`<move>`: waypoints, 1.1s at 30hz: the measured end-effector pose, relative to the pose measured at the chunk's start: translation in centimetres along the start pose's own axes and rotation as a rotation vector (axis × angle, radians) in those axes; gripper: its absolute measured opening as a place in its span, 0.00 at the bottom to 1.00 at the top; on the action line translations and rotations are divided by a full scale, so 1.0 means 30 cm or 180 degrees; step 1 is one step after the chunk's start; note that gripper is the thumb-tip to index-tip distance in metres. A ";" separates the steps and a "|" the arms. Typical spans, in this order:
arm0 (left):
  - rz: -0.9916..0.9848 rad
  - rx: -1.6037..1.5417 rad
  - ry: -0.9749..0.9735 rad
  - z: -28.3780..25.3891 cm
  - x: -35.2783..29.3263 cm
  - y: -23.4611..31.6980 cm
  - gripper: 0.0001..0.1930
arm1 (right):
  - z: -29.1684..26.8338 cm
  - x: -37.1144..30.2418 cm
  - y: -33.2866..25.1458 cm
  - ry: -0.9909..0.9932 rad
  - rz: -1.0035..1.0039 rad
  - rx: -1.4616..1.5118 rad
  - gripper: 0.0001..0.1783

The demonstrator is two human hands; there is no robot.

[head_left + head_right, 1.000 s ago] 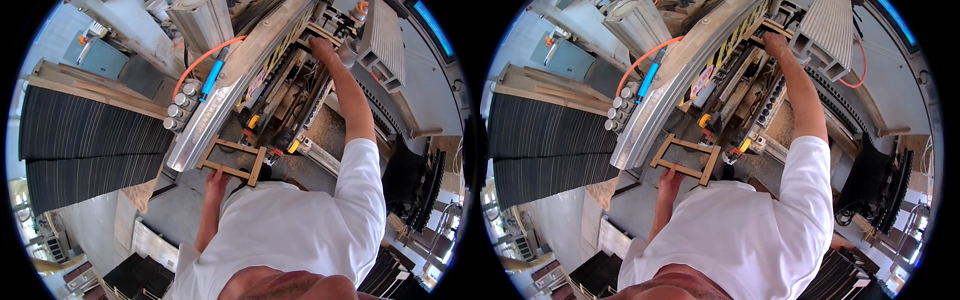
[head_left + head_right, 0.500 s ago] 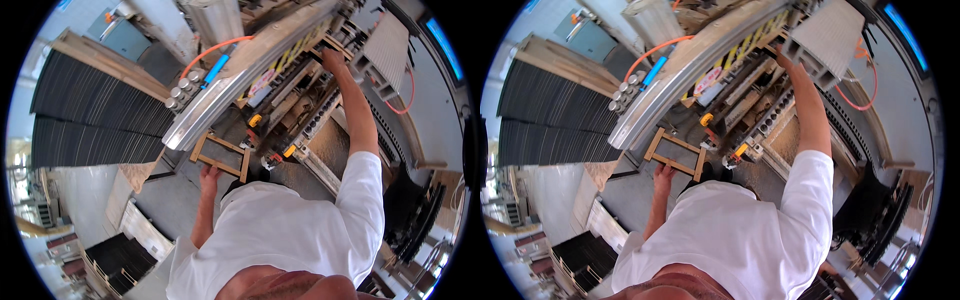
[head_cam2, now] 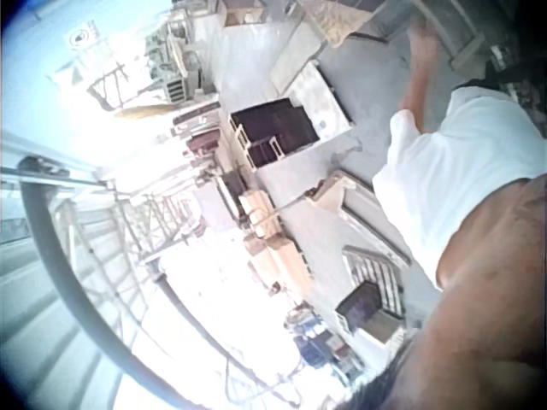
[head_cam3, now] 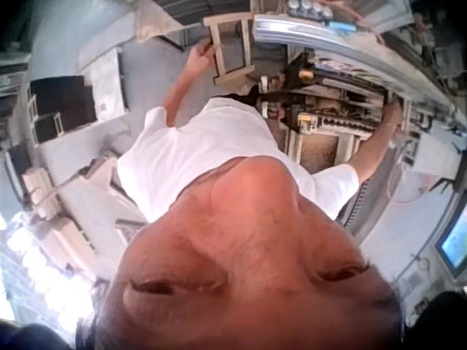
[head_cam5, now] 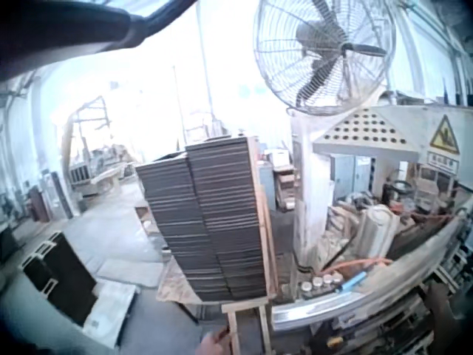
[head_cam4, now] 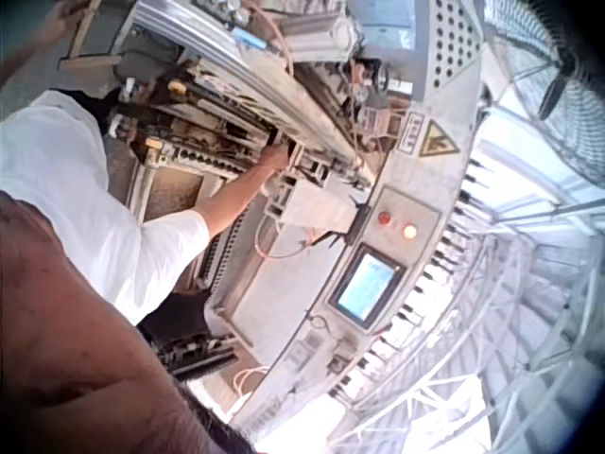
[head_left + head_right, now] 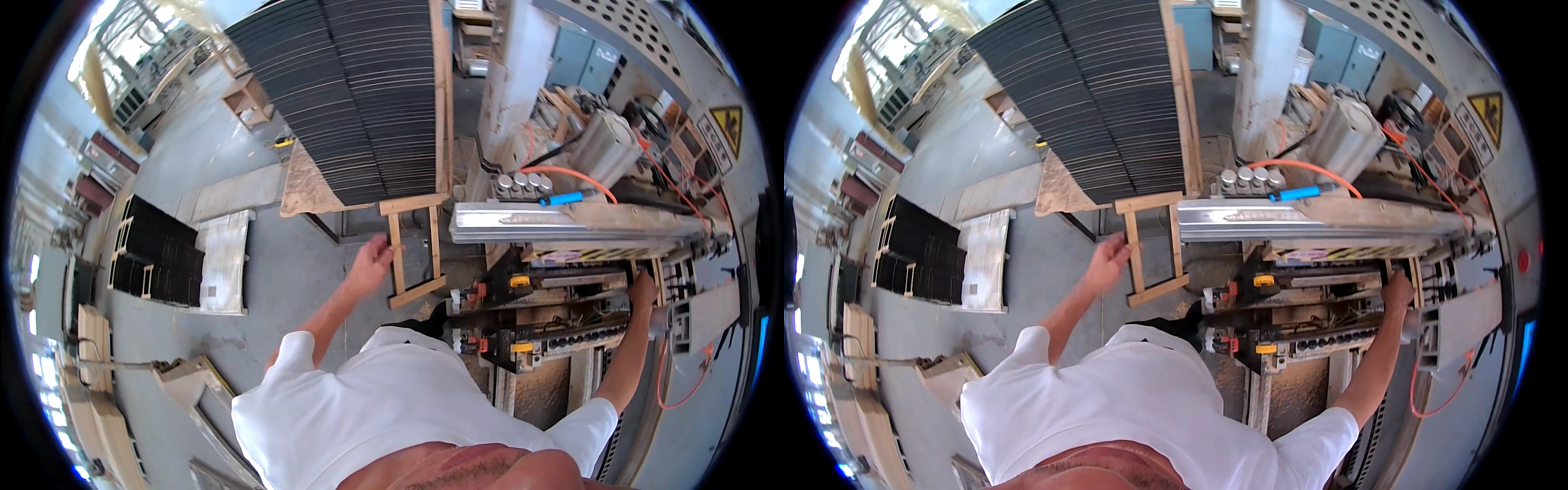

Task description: The person repeatedly picks up small wooden frames, places them into a machine, and removes them after processing. The frames are handled one at a time and stacked on a nearby surface after each cycle.

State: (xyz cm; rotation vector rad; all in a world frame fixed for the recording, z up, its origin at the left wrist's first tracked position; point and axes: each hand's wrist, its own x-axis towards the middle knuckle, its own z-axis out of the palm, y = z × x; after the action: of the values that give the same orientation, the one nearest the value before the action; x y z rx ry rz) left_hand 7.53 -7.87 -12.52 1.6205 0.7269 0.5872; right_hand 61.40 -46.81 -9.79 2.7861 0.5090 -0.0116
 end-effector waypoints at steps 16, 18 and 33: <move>0.1707 -0.0217 0.1637 -1.031 0.341 1.091 0.22 | -0.173 -0.166 -0.084 0.1829 0.0020 0.1139 0.14; 0.1543 -0.0525 0.1226 -1.294 0.537 1.152 0.20 | -0.262 -0.279 -0.180 0.2297 0.0053 0.1956 0.13; 0.1513 0.1382 0.0507 -1.192 1.162 1.202 0.16 | -0.264 -0.967 -0.761 0.1849 0.0698 0.3920 0.10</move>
State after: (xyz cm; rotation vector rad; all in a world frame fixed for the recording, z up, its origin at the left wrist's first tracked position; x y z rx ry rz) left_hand 10.16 38.15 28.36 2.1949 0.6103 0.9555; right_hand 25.94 -34.10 -7.24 4.0468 0.3667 0.8132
